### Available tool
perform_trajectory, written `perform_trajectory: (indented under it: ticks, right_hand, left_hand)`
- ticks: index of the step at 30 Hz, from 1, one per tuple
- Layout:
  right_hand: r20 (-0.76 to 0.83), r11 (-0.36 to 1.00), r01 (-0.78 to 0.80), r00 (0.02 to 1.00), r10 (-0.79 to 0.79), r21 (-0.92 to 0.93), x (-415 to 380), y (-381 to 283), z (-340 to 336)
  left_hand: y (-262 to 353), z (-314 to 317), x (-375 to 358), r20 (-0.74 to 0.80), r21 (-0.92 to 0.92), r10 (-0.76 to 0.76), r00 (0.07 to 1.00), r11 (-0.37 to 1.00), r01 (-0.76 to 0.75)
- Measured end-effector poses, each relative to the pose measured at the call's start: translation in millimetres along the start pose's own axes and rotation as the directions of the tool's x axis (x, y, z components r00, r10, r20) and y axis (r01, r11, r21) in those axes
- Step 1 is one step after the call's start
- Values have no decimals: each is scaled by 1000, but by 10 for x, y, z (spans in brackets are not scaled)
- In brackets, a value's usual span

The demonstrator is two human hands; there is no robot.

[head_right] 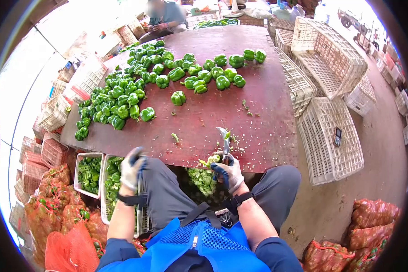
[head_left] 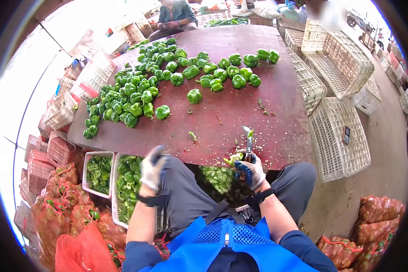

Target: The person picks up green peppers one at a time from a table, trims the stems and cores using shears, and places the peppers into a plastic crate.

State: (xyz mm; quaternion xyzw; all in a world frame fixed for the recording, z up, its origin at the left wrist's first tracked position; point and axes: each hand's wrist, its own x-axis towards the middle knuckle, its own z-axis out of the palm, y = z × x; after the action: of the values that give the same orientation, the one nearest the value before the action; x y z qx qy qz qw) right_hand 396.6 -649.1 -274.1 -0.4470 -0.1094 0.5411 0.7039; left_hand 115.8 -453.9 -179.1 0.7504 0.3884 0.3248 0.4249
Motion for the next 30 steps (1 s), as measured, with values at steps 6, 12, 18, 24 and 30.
perform_trajectory:
  ticks: [6, 12, 18, 24, 30]
  right_hand:
    - [48, 991, 114, 992, -117, 65, -53, 49, 22]
    - [53, 975, 65, 996, -78, 213, -102, 53, 39]
    - [98, 996, -23, 995, 15, 86, -119, 33, 37]
    - [79, 989, -120, 989, 126, -83, -123, 72, 61]
    - [33, 867, -175, 976, 215, -466, -122, 52, 28]
  left_hand:
    - [239, 1612, -156, 577, -488, -119, 808, 743, 458]
    - [21, 1816, -210, 470, -428, -219, 855, 791, 437]
    - [-43, 1663, -200, 409, -250, -76, 909, 949, 192]
    - [58, 821, 8, 57, -105, 36, 998, 994, -30]
    - [-884, -682, -203, -335, -40, -328, 883, 941, 335]
